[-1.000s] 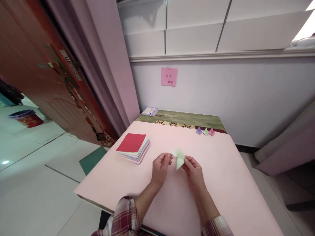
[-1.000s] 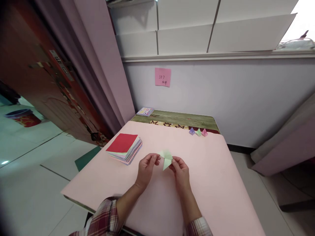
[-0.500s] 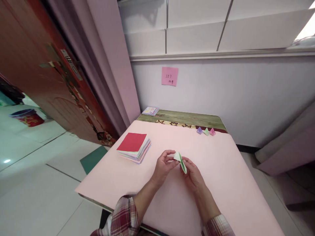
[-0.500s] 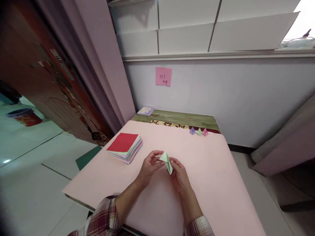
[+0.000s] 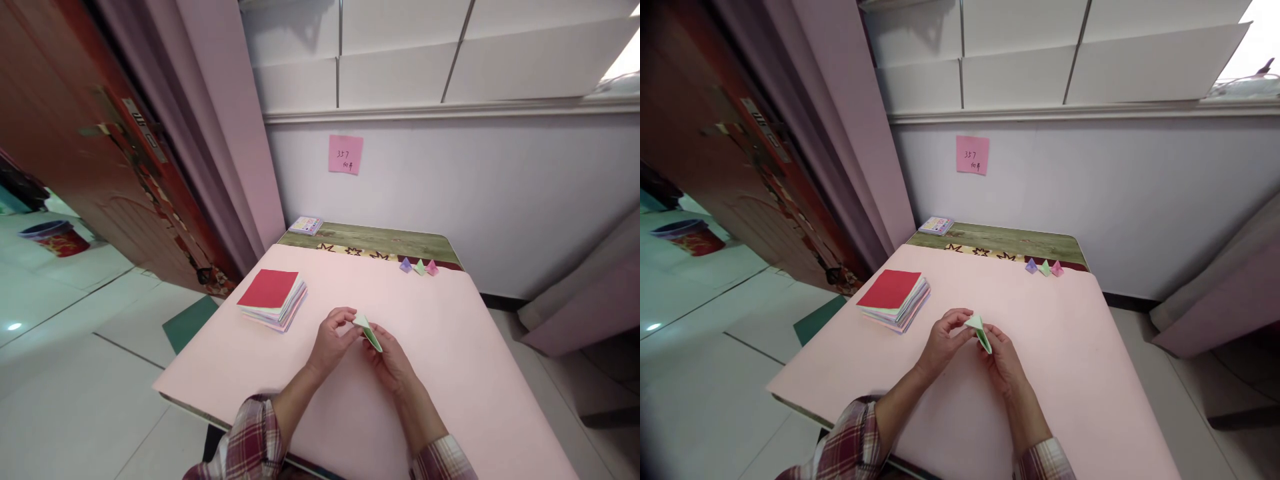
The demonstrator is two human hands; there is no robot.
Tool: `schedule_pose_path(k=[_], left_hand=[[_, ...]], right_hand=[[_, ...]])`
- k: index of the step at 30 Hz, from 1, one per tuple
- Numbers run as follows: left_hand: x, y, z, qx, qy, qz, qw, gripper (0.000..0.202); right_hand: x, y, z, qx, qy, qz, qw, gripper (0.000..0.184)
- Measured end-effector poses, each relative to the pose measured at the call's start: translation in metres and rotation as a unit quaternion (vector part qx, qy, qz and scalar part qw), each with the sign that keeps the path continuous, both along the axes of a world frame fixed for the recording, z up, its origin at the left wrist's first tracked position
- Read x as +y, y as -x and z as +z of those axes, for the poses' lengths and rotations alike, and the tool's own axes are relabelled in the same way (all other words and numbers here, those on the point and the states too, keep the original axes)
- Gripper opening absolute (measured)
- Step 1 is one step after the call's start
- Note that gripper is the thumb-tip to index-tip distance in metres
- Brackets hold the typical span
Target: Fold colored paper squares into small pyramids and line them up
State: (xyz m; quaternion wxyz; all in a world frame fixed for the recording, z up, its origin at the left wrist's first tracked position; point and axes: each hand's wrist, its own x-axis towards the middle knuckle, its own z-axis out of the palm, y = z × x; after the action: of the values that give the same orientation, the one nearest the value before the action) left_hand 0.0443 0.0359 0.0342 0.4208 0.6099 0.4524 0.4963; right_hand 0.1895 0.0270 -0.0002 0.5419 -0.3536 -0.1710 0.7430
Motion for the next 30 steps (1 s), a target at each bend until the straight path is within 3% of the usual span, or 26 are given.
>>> schedule_pose_path(k=[9, 19, 22, 28, 30], left_hand=[[-0.004, -0.003, 0.007, 0.020, -0.006, -0.027, 0.999, 0.016], [-0.002, 0.000, 0.007, 0.034, -0.029, 0.038, 0.998, 0.022], [0.000, 0.004, 0.007, 0.034, -0.010, 0.051, 0.998, 0.026], [0.005, 0.008, -0.004, -0.052, 0.067, 0.057, 0.995, 0.034], [0.006, 0.009, -0.008, -0.081, 0.089, 0.062, 0.991, 0.034]], right_hand=[[-0.001, 0.000, 0.000, -0.044, -0.018, 0.007, 0.999, 0.030], [-0.004, 0.003, 0.005, -0.026, -0.028, 0.005, 0.999, 0.023], [-0.005, 0.005, 0.009, -0.006, -0.047, 0.000, 0.999, 0.028], [-0.004, 0.000, 0.009, 0.013, 0.026, -0.013, 0.999, 0.034], [-0.003, -0.002, 0.008, 0.027, 0.018, -0.014, 0.999, 0.040]])
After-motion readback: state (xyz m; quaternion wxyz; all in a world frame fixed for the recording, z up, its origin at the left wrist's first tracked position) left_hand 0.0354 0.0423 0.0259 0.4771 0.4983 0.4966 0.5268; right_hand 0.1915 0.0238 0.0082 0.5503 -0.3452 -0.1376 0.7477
